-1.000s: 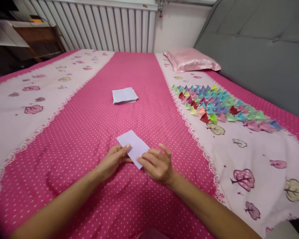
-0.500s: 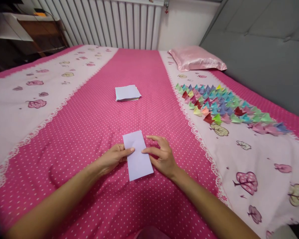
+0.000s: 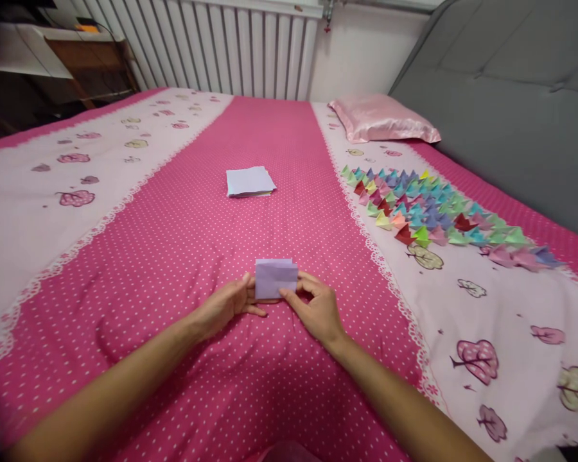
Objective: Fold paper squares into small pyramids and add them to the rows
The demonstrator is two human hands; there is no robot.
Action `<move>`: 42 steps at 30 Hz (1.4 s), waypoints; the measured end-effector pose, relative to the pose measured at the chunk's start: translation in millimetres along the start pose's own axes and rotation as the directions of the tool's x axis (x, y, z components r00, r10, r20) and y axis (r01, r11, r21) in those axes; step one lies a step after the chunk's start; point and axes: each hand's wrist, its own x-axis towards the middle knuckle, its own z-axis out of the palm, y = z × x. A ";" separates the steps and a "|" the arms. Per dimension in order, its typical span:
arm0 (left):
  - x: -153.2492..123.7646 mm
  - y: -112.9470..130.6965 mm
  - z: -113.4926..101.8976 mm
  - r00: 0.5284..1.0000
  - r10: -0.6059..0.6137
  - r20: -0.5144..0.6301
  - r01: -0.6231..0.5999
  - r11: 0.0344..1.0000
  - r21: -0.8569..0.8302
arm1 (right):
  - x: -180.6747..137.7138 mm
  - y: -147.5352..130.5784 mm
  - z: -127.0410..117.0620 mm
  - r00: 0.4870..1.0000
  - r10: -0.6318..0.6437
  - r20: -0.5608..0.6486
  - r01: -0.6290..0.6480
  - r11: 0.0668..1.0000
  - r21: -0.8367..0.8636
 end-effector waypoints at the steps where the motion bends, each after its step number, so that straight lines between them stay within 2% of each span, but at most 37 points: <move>1: 0.0 -0.2 0.9 1.000 0.018 0.007 -0.018 1.000 0.003 | -0.3 -0.3 0.5 0.999 0.033 -0.008 -0.033 0.999 0.006; 6: 2.3 -6.2 7.3 0.994 0.061 -0.088 -0.053 0.995 0.083 | -2.7 1.0 2.8 0.993 0.120 -0.006 -0.120 0.993 0.001; 10: 4.8 -9.4 9.2 0.993 0.073 -0.091 -0.063 0.991 0.115 | -2.6 4.7 6.0 0.979 0.198 -0.042 -0.192 0.976 0.106; 13: 4.5 -9.3 8.4 0.996 0.072 -0.056 -0.063 0.986 0.154 | -0.2 6.6 5.3 0.973 0.228 -0.022 -0.217 0.948 0.232; 16: 2.6 -8.3 6.9 1.000 0.024 0.006 -0.025 0.981 0.194 | 2.5 4.7 0.6 0.967 0.243 0.080 -0.256 0.915 0.311; 20: -0.7 -5.2 5.2 0.992 -0.037 0.117 0.004 0.963 0.271 | 3.2 0.2 -5.4 0.944 0.250 0.215 -0.308 0.900 0.308; 24: -2.5 -4.4 5.1 0.981 -0.061 0.184 -0.002 0.946 0.323 | 2.2 0.7 -6.0 0.934 0.266 0.240 -0.331 0.897 0.294; 26: -1.4 -7.2 5.7 0.990 -0.042 0.134 -0.005 0.943 0.333 | 2.0 1.8 -5.0 0.929 0.287 0.232 -0.352 0.879 0.322; 28: 1.1 -11.0 6.5 1.000 0.023 0.007 -0.023 0.951 0.307 | 1.9 2.5 -3.7 0.926 0.311 0.213 -0.372 0.850 0.374; 31: 4.7 -14.3 8.2 0.971 0.105 -0.215 -0.058 0.975 0.216 | 1.7 2.8 -1.3 0.925 0.329 0.189 -0.379 0.821 0.426; 33: 5.5 -13.6 9.3 0.949 0.122 -0.289 -0.073 0.982 0.174 | 1.5 2.4 -0.2 0.922 0.331 0.201 -0.387 0.815 0.432; 35: 5.1 -12.0 9.9 0.946 0.131 -0.296 -0.083 0.982 0.170 | 1.4 1.7 0.3 0.916 0.337 0.219 -0.401 0.808 0.432; 42: 3.7 -13.0 7.2 0.975 0.144 -0.167 -0.092 0.953 0.288 | 1.4 1.3 -0.4 0.918 0.354 0.178 -0.396 0.801 0.450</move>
